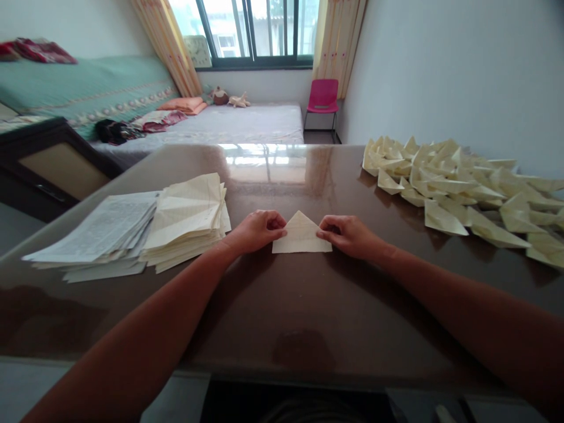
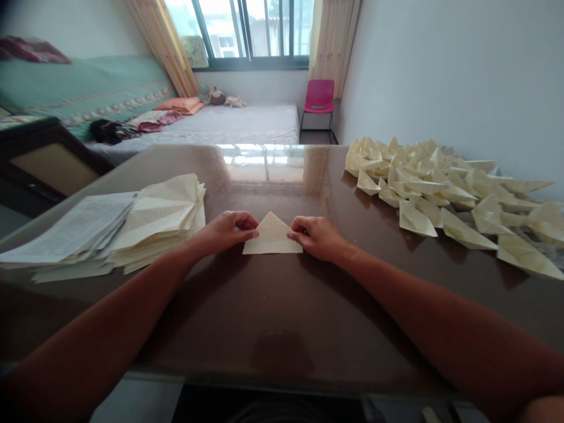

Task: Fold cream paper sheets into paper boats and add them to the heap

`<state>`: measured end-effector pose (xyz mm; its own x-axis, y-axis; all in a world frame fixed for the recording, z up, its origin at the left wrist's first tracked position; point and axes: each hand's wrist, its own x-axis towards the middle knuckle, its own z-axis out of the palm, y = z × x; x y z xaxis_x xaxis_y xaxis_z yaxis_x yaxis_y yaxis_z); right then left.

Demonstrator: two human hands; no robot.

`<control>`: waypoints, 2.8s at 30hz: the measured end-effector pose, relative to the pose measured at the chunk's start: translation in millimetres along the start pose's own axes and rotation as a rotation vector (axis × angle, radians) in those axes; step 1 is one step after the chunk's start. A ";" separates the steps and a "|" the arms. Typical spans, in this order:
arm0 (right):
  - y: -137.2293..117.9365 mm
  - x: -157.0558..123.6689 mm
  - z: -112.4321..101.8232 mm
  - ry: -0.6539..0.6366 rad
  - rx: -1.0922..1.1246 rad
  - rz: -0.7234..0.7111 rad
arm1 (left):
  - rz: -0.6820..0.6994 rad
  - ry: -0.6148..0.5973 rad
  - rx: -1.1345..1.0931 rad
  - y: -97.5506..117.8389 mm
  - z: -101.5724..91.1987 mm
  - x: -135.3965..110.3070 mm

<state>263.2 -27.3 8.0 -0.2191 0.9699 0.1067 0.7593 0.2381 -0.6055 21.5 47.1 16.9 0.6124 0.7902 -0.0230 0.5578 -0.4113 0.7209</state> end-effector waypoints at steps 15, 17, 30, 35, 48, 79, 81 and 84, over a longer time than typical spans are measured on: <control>-26.6 -12.5 -2.4 0.175 -0.460 -0.414 | 0.145 -0.036 0.026 32.0 22.1 -13.5; -24.6 -12.6 -2.2 0.095 -0.396 -0.390 | 0.143 -0.045 -0.021 33.2 23.4 -14.0; -14.3 -3.9 -2.8 -0.022 0.060 -0.134 | 0.152 -0.045 -0.165 27.9 33.2 -13.3; -13.2 -2.8 -2.1 0.005 0.071 -0.024 | 0.241 0.071 0.018 31.4 33.4 -15.7; -14.4 -6.8 -0.7 0.136 -0.192 -0.359 | 0.084 0.051 0.108 32.9 37.9 -17.1; -11.1 -0.1 -14.6 0.448 0.117 -0.265 | 0.247 0.121 0.164 19.8 22.9 -11.2; -8.3 1.9 -13.6 0.456 0.203 -0.214 | 0.284 0.146 0.248 20.4 18.4 -12.5; 0.4 5.1 -12.3 0.356 0.220 -0.237 | 0.354 0.253 0.440 21.0 11.0 -15.2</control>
<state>270.0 -21.6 17.9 -0.1179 0.8568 0.5020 0.5579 0.4753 -0.6803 30.1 21.5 24.8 0.6811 0.6323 0.3692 0.5567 -0.7747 0.2998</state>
